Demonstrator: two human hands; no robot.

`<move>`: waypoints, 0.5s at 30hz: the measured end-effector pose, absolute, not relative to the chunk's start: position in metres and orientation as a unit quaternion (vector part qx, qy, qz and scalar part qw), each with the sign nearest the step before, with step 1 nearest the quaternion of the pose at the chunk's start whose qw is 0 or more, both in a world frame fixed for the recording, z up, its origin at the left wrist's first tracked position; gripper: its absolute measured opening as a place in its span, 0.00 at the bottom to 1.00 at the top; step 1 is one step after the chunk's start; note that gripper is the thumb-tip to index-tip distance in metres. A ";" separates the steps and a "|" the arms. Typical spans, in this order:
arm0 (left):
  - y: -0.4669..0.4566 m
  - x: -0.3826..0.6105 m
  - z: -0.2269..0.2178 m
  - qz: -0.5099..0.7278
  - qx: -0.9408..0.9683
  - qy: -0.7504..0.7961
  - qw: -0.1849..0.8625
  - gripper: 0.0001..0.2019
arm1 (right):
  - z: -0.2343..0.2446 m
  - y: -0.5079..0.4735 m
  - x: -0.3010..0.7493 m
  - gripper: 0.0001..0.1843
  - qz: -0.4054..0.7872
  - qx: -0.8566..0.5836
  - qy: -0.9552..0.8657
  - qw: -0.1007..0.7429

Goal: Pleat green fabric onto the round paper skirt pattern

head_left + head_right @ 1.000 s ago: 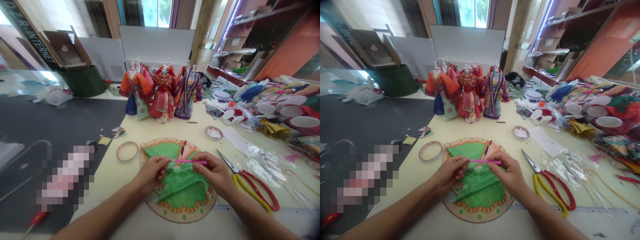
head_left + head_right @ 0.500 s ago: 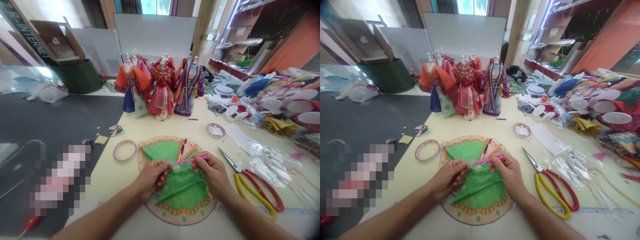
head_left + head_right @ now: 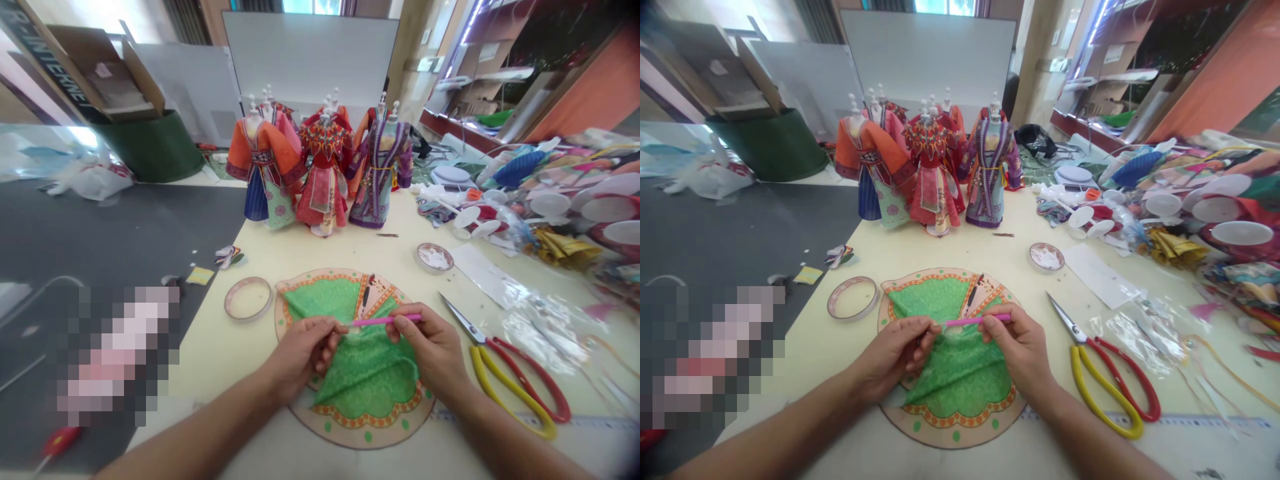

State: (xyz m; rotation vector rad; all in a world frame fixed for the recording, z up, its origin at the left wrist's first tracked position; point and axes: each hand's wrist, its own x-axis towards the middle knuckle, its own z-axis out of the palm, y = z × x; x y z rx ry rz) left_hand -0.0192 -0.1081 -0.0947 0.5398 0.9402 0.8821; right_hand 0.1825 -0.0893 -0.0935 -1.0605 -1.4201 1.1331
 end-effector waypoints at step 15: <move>-0.110 -0.018 -0.100 0.373 0.303 0.463 0.744 0.16 | -0.093 -0.082 0.173 0.08 0.711 -0.352 -0.347 0.500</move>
